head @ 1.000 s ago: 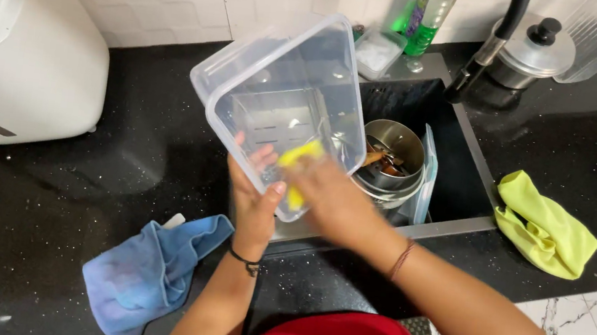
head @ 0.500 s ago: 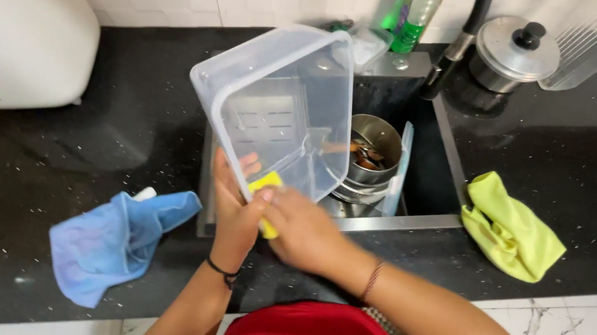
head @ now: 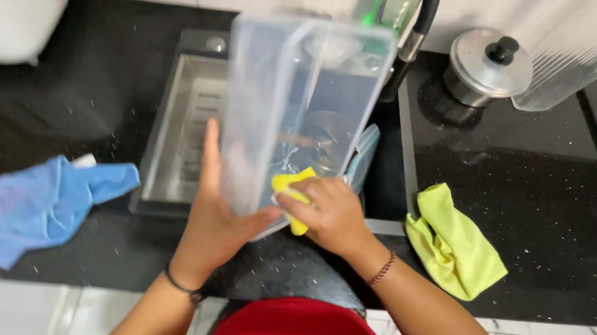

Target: Scrubbing plastic containers and kitchen utensils with a sponge and soapy water in a sink.

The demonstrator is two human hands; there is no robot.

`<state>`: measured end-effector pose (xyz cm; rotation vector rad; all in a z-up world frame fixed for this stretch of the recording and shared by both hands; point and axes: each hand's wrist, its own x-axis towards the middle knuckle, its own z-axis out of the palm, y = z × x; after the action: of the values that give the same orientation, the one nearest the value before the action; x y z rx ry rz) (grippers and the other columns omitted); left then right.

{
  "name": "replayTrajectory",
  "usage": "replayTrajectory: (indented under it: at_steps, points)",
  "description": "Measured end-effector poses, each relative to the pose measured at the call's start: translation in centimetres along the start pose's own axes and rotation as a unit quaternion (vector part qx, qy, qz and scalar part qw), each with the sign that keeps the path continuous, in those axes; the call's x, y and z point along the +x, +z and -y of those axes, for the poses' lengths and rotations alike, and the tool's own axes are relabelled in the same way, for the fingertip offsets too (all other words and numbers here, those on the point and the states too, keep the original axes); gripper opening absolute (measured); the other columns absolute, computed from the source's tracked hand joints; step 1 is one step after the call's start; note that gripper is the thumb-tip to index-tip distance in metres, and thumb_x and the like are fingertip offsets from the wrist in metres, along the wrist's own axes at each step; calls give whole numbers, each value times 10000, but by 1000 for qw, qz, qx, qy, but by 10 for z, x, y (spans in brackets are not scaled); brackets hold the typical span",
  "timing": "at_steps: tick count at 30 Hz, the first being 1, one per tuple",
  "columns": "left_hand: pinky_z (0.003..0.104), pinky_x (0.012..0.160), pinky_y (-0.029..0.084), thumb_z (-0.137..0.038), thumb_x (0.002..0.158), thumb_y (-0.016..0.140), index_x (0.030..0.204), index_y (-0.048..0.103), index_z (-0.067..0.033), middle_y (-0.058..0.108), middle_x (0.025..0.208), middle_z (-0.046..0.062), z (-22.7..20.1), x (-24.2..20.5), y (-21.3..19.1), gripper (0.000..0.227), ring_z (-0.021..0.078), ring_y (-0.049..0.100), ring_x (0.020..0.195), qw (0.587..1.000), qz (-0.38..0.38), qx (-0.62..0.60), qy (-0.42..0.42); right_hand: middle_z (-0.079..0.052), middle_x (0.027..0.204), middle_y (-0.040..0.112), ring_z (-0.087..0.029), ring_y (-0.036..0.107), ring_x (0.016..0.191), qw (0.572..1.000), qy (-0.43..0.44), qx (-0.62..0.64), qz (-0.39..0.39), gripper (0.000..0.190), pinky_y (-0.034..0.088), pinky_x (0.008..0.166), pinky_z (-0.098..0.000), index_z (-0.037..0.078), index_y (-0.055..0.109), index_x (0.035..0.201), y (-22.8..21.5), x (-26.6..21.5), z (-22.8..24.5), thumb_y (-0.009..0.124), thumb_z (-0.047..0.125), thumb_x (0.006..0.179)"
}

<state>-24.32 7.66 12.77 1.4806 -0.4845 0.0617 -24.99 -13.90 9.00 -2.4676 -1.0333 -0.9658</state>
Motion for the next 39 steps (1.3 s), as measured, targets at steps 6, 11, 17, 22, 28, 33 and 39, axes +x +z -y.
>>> replayTrajectory:
  at_steps: [6, 11, 17, 22, 28, 33, 39]
  points:
    - [395, 1209, 381, -172, 796, 888, 1625, -201, -121, 346, 1625, 143, 55, -20, 83, 1370, 272, 423, 1475, 982, -69, -157, 76, -118, 1056, 673, -340, 646, 947, 989, 118, 80, -46, 435, 534, 802, -447, 101, 692, 1197, -1, -40, -1, 700, 81, 762]
    - [396, 1094, 455, -152, 757, 854, 1631, -87, -120, 433, 1510, 159, 78, -14, 97, 1284, 263, 485, 1363, 963, -92, -251, -34, -131, 1115, 694, -360, 669, 1041, 972, 169, 160, -37, 391, 554, 873, -434, 82, 686, 1209, 4, -43, 7, 687, 37, 821]
    - [372, 1146, 433, -148, 865, 789, 1637, 112, -46, 463, 1518, 152, 87, -8, 84, 1032, 250, 490, 1389, 977, -122, -176, 5, -215, 1293, 598, -423, 580, 1185, 956, 165, 242, 33, 569, 488, 986, -473, -25, 592, 1283, 0, -34, 7, 721, 92, 741]
    - [378, 1127, 437, -169, 817, 789, 1621, 168, -31, 474, 1432, 139, 84, -6, 64, 1025, 241, 496, 1335, 976, -162, -146, 2, -167, 1296, 633, -380, 587, 1177, 973, 71, 190, 107, 561, 464, 993, -478, 46, 640, 1239, -12, -20, -16, 750, 124, 695]
    - [387, 1173, 419, -165, 839, 805, 1591, 266, 8, 482, 1449, 123, 52, -2, 55, 941, 234, 485, 1374, 975, -130, -180, 34, -154, 1279, 638, -357, 588, 1234, 995, 57, -13, 79, 450, 435, 1042, -528, 140, 670, 1170, -29, -16, -73, 766, 121, 731]
    - [377, 1185, 411, -97, 837, 742, 1603, 259, -3, 498, 1460, 117, 49, 5, 70, 911, 231, 493, 1378, 977, -129, -163, 44, -134, 1209, 664, -374, 626, 1078, 982, 127, 84, 114, 560, 505, 923, -472, 99, 650, 1277, -35, 1, -35, 773, 66, 732]
    - [386, 1152, 419, -85, 825, 742, 1564, 219, -2, 521, 1415, 133, 50, 5, 72, 909, 232, 507, 1357, 980, -103, -172, 10, -68, 1213, 691, -335, 647, 1118, 976, 134, 130, 114, 498, 542, 938, -412, 115, 658, 1224, -11, -19, -27, 751, 21, 744]
